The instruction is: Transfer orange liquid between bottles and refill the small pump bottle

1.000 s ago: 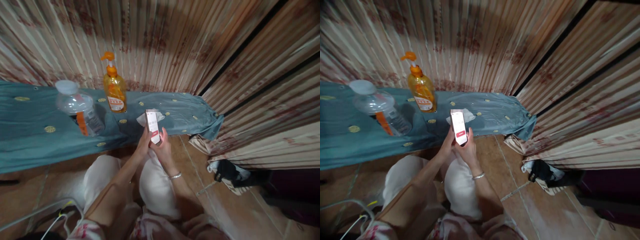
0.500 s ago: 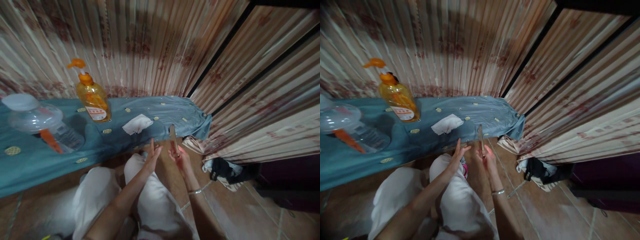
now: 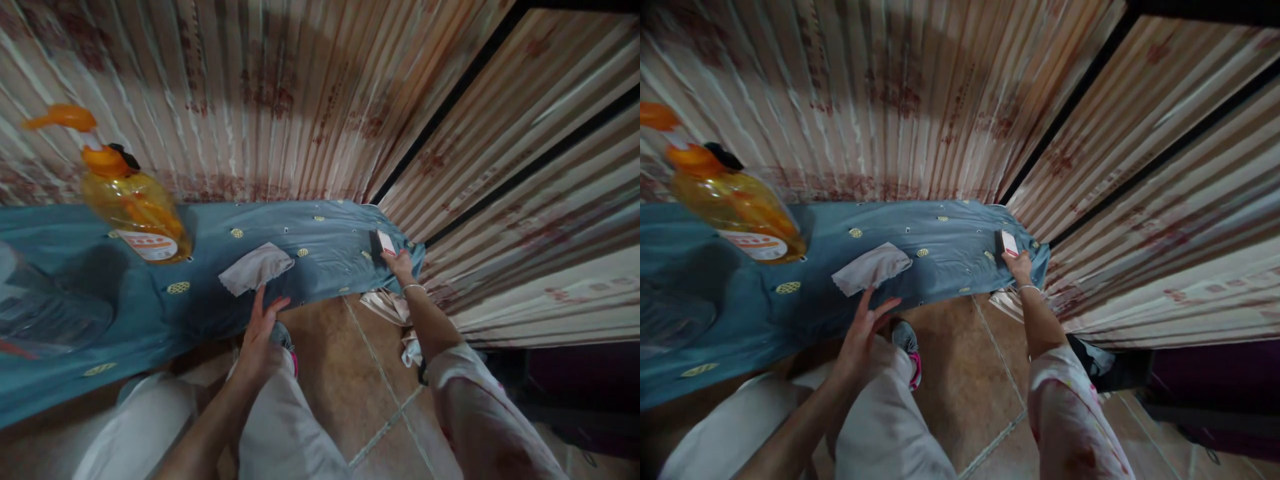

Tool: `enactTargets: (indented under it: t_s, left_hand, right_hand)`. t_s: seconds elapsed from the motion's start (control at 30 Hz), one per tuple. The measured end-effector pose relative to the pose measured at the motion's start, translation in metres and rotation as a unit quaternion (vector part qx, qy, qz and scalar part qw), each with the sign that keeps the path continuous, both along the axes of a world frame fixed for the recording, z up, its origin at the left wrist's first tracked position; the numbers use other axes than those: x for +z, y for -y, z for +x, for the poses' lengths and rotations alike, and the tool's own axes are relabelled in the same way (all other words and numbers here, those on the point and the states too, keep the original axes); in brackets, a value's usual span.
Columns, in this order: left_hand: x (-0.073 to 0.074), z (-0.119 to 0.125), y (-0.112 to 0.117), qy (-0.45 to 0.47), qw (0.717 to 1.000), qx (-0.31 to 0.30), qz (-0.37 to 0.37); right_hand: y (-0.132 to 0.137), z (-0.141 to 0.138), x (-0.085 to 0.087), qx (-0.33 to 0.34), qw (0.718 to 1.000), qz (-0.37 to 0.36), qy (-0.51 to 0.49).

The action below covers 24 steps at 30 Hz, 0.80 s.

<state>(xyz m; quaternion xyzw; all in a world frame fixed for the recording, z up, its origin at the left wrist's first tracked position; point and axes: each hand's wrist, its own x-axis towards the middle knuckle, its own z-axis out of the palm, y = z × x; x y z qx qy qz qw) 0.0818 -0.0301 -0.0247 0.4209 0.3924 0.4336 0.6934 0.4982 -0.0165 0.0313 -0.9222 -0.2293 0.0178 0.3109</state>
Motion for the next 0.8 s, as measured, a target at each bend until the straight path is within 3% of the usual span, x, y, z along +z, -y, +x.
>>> enactTargets:
  t_s: [0.17, 0.33, 0.6, 0.8]
  left_hand:
    - [0.003, -0.004, -0.001, 0.024, 0.999, 0.013, -0.022]
    - [0.008, -0.002, 0.003, 0.021, 0.999, 0.014, -0.032]
    - [0.018, 0.012, 0.005, 0.019, 0.998, 0.013, -0.054]
    - [0.004, 0.018, -0.002, 0.032, 0.996, 0.026, -0.079]
  right_hand:
    - [-0.027, 0.022, -0.012, -0.031, 0.994, -0.096, 0.03]
    - [-0.039, 0.037, -0.028, -0.037, 0.988, -0.143, 0.048]
    - [-0.043, 0.057, -0.046, -0.044, 0.987, -0.152, 0.043]
    - [-0.041, 0.056, -0.047, -0.031, 0.993, -0.103, 0.045]
